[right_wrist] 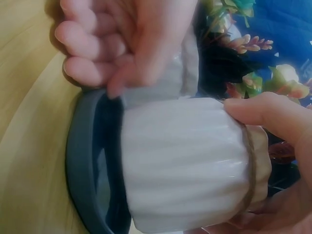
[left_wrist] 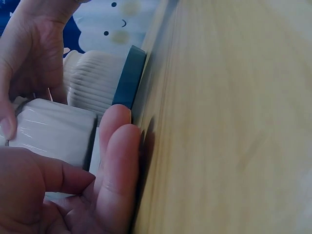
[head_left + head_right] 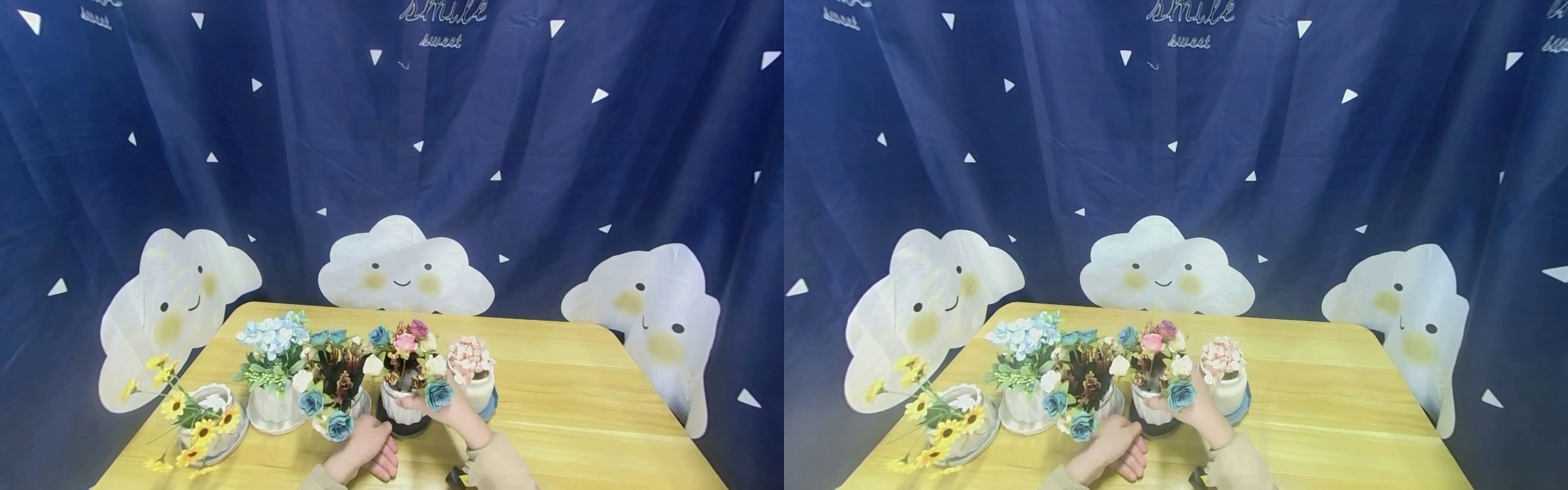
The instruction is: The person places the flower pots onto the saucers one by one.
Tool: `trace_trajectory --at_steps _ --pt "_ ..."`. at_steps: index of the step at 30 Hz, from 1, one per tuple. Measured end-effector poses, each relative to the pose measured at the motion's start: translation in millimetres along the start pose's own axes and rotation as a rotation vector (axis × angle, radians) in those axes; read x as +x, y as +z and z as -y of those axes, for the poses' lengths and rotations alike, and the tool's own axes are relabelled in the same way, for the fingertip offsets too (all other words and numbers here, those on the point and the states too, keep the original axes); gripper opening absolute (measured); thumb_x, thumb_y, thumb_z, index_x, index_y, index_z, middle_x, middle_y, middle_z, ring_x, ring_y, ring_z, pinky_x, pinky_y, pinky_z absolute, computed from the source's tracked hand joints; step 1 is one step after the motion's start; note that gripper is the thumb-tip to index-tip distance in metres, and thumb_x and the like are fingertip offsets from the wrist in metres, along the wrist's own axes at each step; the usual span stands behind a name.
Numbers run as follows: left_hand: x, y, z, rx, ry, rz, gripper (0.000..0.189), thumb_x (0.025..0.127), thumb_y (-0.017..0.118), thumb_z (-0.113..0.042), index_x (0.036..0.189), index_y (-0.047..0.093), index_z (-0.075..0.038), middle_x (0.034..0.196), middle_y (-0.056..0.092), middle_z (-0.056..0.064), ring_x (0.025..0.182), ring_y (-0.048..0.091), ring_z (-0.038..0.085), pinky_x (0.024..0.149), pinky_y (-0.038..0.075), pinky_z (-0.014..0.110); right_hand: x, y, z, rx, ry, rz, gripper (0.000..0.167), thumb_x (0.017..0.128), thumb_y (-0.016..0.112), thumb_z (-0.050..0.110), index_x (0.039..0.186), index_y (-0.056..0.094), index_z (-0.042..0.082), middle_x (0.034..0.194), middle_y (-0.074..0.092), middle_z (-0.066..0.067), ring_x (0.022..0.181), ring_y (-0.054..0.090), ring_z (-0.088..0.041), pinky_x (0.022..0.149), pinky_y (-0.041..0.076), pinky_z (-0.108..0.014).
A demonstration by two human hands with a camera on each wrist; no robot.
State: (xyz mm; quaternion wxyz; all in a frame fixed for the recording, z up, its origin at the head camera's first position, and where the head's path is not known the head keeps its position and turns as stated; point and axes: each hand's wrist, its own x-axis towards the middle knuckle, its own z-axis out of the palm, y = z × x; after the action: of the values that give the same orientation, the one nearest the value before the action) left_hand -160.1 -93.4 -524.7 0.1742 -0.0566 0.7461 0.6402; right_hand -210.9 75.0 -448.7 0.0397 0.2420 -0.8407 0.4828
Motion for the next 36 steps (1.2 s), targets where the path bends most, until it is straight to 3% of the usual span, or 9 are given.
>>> trace_trajectory --at_steps 5,9,23,30,36 --pt "0.2 0.7 1.1 -0.001 0.002 -0.003 0.037 0.095 0.037 -0.012 0.073 0.06 0.005 0.059 0.067 0.016 0.045 0.063 0.017 0.049 0.059 0.043 0.8 2 -7 -0.004 -0.127 0.009 0.089 0.062 0.09 0.015 0.136 0.044 -0.005 0.127 0.061 -0.02 0.115 0.059 -0.039 0.102 0.05 -0.046" --pt "0.2 0.8 2.1 0.004 0.009 -0.003 0.037 0.095 0.037 -0.012 0.073 0.06 0.006 0.059 0.067 0.017 0.045 0.064 0.018 0.049 0.059 0.043 0.0 2 -11 -0.015 -0.18 0.021 0.089 0.063 0.09 0.016 0.135 0.044 -0.007 0.127 0.06 -0.022 0.114 0.059 -0.04 0.102 0.05 -0.046" --pt "1.0 1.4 4.4 -0.012 0.021 0.005 0.039 0.097 0.037 -0.013 0.073 0.06 0.006 0.058 0.067 0.015 0.045 0.065 0.018 0.049 0.059 0.043 1.1 4 -18 -0.072 -0.184 0.036 0.09 0.06 0.092 0.02 0.135 0.048 -0.003 0.128 0.061 -0.019 0.115 0.059 -0.039 0.103 0.048 -0.048" --pt "-0.1 0.7 2.0 -0.008 0.007 0.001 0.037 0.095 0.038 -0.013 0.072 0.061 0.004 0.057 0.067 0.014 0.046 0.065 0.018 0.049 0.059 0.042 2.4 4 -23 -0.059 -0.23 0.046 0.089 0.061 0.091 0.02 0.134 0.048 -0.003 0.127 0.062 -0.019 0.114 0.06 -0.037 0.102 0.05 -0.044" --pt "0.3 -0.6 2.1 -0.005 0.006 -0.009 0.036 0.095 0.038 -0.014 0.073 0.061 0.005 0.056 0.066 0.011 0.045 0.064 0.017 0.048 0.059 0.041 3.8 0 -22 -0.028 -0.216 0.076 0.093 0.06 0.091 0.018 0.138 0.044 -0.003 0.132 0.058 -0.018 0.119 0.057 -0.036 0.106 0.046 -0.046"
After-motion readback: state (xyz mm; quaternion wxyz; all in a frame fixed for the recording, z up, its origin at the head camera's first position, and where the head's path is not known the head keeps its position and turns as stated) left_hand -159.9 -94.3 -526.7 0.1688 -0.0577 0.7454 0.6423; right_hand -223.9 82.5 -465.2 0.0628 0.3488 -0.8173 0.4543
